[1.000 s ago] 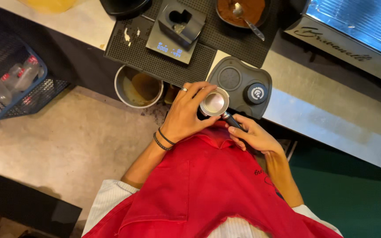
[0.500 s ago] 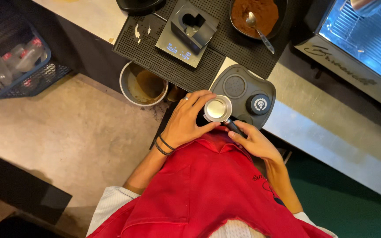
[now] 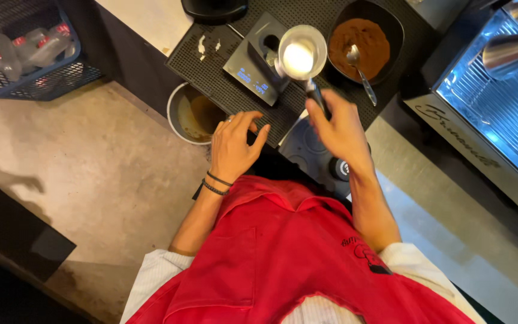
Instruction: The person scoops ground coffee into a portafilter, levels and tamps the grounds, then locks the portafilter into an espresso machine. The person repeats the process for a second dose, then wipes the portafilter with a cloth.
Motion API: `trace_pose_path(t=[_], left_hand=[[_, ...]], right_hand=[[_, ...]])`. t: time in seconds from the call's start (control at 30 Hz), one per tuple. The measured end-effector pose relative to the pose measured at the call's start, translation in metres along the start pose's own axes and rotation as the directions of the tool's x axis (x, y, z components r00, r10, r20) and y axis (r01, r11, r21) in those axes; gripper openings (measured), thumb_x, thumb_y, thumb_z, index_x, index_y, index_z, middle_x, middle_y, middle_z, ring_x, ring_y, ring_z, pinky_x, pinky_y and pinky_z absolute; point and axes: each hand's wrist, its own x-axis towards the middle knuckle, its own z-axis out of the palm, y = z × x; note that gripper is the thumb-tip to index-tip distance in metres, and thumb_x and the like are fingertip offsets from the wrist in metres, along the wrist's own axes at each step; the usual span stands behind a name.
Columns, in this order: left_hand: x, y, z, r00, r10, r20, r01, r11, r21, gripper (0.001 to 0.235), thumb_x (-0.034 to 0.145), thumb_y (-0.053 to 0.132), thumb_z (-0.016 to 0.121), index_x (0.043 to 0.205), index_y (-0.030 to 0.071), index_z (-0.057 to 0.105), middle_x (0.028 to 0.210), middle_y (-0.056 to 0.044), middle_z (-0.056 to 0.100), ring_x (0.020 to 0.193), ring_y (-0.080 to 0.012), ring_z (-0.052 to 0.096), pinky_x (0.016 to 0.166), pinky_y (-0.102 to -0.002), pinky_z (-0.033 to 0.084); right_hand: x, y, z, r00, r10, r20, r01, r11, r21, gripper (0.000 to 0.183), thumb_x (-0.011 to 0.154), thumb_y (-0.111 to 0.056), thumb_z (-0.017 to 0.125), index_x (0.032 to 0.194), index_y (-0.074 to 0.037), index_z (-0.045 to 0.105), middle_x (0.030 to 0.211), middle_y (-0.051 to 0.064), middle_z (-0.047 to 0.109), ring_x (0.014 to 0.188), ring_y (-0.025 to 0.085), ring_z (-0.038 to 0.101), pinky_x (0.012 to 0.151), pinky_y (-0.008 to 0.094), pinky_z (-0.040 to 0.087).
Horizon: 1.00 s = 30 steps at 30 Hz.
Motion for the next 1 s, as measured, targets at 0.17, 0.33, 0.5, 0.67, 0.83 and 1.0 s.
trace_pose_path(t=[0.17, 0.33, 0.5, 0.67, 0.83, 1.0], left_hand=[[0.039, -0.01, -0.004, 0.997, 0.02, -0.077, -0.018, 0.999, 0.029, 0.078, 0.082, 0.035, 0.09, 0.143, 0.002, 0.054, 0.132, -0.022, 0.059, 0.121, -0.0423, 0.056, 0.093, -0.053, 0.048], [0.1, -0.049, 0.039, 0.999, -0.022, 0.049, 0.014, 0.989, 0.148, 0.127, 0.071, 0.057, 0.1, 0.161, 0.006, 0.027, 0.166, -0.013, 0.037, 0.148, -0.0366, 0.044, 0.116, -0.05, 0.043], [0.114, -0.043, 0.044, 0.999, -0.041, 0.02, 0.039, 0.997, 0.072, 0.121, 0.06, 0.047, 0.104, 0.151, 0.003, 0.037, 0.15, -0.017, 0.05, 0.136, -0.0406, 0.051, 0.105, -0.054, 0.048], [0.115, -0.048, 0.052, 0.998, -0.01, -0.057, 0.011, 1.0, 0.029, 0.113, 0.068, 0.047, 0.097, 0.15, -0.001, 0.037, 0.149, -0.019, 0.05, 0.137, -0.0399, 0.05, 0.111, -0.052, 0.047], [0.116, -0.051, 0.051, 0.999, -0.015, -0.049, 0.017, 0.999, 0.041, 0.122, 0.068, 0.056, 0.099, 0.154, 0.001, 0.032, 0.154, -0.02, 0.047, 0.143, -0.0391, 0.047, 0.118, -0.05, 0.043], [0.081, -0.029, 0.012, 0.996, 0.014, -0.092, -0.001, 0.99, 0.142, 0.099, 0.084, 0.071, 0.082, 0.156, 0.018, 0.041, 0.145, -0.016, 0.053, 0.131, -0.0355, 0.054, 0.107, -0.053, 0.048]], right_hand=[[0.038, -0.001, 0.011, 1.0, 0.006, -0.028, -0.007, 1.0, -0.027, 0.018, 0.108, -0.018, 0.061, 0.106, -0.003, 0.071, 0.062, 0.008, 0.065, 0.051, 0.019, 0.066, 0.052, 0.031, 0.054], [0.045, -0.027, 0.009, 0.989, 0.144, 0.026, -0.142, 0.986, -0.092, 0.028, 0.109, -0.029, 0.055, 0.086, -0.013, 0.056, 0.069, -0.001, 0.06, 0.055, 0.01, 0.057, 0.053, 0.026, 0.049], [0.067, -0.018, 0.001, 0.986, 0.109, 0.125, -0.107, 0.994, -0.025, 0.032, 0.11, -0.024, 0.055, 0.081, -0.011, 0.056, 0.065, 0.001, 0.058, 0.05, 0.008, 0.053, 0.051, 0.022, 0.044], [0.088, -0.005, -0.004, 0.962, 0.132, 0.24, -0.125, 0.991, -0.046, 0.037, 0.11, -0.028, 0.056, 0.078, -0.01, 0.055, 0.067, 0.001, 0.058, 0.052, 0.009, 0.054, 0.049, 0.024, 0.042], [0.099, -0.001, -0.009, 0.963, 0.057, 0.265, 0.005, 0.974, -0.227, 0.038, 0.11, -0.031, 0.055, 0.078, -0.011, 0.059, 0.066, 0.001, 0.066, 0.055, 0.013, 0.063, 0.059, 0.028, 0.048], [0.073, -0.016, -0.01, 0.987, -0.045, 0.151, 0.117, 0.851, -0.512, 0.034, 0.111, -0.037, 0.059, 0.094, -0.007, 0.063, 0.069, 0.015, 0.061, 0.068, 0.041, 0.058, 0.068, 0.05, 0.04]])
